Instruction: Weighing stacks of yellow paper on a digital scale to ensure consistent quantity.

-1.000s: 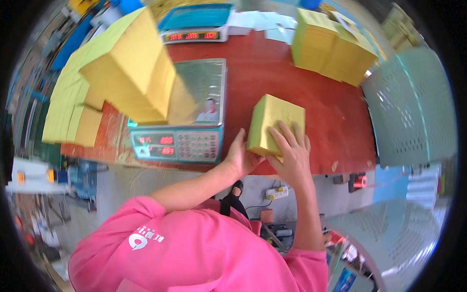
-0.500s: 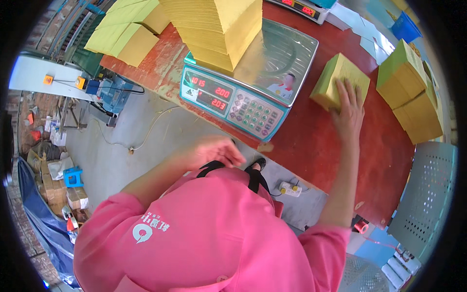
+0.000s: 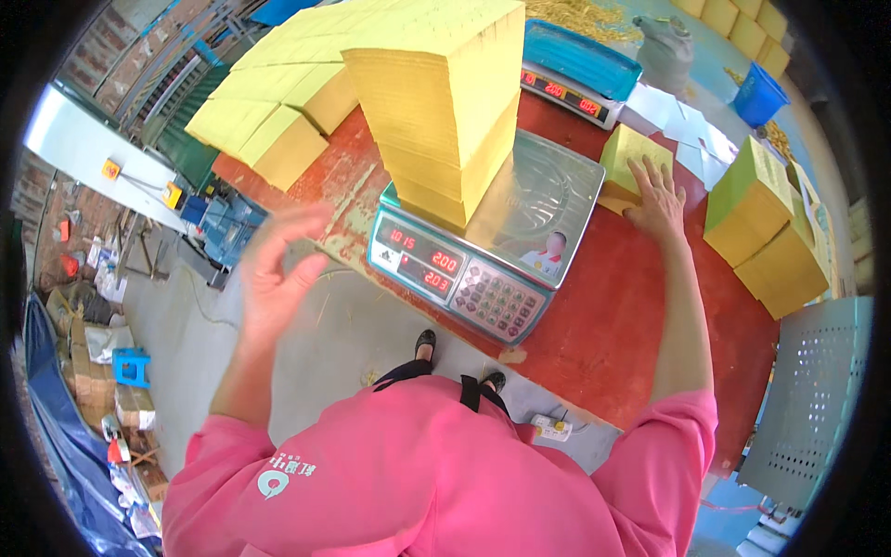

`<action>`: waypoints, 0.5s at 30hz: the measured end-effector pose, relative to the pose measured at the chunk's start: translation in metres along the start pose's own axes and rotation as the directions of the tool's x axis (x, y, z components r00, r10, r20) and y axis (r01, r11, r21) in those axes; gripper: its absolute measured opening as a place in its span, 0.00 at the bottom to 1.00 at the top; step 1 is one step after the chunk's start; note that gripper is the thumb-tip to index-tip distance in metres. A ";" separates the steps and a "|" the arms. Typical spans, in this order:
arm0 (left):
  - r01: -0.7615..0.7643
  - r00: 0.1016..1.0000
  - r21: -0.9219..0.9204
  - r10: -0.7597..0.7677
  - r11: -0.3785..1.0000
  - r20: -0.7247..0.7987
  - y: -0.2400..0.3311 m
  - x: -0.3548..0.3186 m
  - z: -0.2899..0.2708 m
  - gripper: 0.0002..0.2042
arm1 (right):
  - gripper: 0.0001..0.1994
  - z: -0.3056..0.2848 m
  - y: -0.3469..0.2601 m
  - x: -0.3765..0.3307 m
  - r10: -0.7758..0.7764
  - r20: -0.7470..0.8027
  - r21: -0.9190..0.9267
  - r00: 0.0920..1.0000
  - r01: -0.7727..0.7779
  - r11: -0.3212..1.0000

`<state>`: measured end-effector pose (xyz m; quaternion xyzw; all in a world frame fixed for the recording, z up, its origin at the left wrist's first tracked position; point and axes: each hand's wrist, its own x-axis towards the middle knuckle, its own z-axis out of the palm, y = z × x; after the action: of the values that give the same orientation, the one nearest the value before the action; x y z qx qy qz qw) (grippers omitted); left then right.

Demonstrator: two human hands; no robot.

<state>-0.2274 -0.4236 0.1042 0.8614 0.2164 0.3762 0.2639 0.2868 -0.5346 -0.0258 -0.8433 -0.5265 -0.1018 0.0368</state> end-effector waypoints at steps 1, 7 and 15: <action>-0.146 0.989 0.115 0.144 0.983 0.027 0.008 0.031 -0.010 0.22 | 0.45 -0.013 -0.003 -0.007 0.051 -0.011 -0.029 0.999 -0.051 0.998; -0.569 0.822 0.310 0.530 0.761 0.208 0.005 0.170 -0.021 0.39 | 0.36 -0.080 -0.078 -0.048 0.110 -0.454 0.355 0.884 0.066 0.933; -0.678 0.691 0.219 0.506 0.702 0.516 -0.018 0.238 0.005 0.43 | 0.30 -0.109 -0.193 -0.125 0.385 -0.355 0.660 0.852 -0.063 0.749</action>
<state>-0.0787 -0.2750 0.2173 0.9777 -0.0709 0.1971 -0.0140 0.0462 -0.5776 0.0458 -0.7901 -0.3958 -0.1166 0.4533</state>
